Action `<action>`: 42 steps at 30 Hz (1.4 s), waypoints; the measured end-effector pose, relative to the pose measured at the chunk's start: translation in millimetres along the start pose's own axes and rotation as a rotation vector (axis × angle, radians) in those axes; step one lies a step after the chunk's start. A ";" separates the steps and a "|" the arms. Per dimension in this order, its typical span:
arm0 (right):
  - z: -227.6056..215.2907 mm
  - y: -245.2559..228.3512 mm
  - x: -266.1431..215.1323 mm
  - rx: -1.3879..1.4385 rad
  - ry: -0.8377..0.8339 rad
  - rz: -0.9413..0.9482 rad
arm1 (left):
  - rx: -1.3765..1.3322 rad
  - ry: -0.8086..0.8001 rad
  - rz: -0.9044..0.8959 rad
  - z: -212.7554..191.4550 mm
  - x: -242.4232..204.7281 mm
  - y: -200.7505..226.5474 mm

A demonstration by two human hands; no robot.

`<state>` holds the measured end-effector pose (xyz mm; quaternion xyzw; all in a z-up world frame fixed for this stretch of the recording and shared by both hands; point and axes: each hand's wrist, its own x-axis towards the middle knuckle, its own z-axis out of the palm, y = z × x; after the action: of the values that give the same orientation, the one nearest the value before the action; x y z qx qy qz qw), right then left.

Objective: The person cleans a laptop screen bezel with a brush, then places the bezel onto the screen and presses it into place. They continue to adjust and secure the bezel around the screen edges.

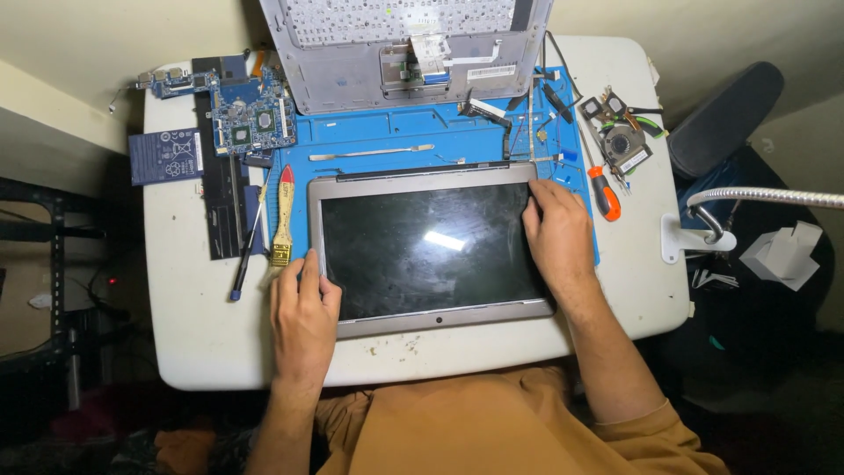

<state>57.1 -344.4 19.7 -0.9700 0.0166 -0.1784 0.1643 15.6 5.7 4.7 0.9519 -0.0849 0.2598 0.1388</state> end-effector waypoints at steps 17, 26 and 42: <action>-5.8 -9.0 9.8 -0.064 -0.021 -0.040 | 0.057 -0.070 0.006 0.4 0.6 5.1; 9.0 -1.3 9.8 -0.150 -0.027 -0.154 | 0.047 -0.098 -0.018 -3.7 4.5 8.1; 16.8 10.1 9.4 -0.353 -0.032 -0.241 | 0.157 -0.063 0.157 21.6 69.6 -2.5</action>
<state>72.1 -349.5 4.8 -0.9814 -0.0709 -0.1756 -0.0305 85.6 -4.9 22.4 0.9579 -0.1429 0.2455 0.0403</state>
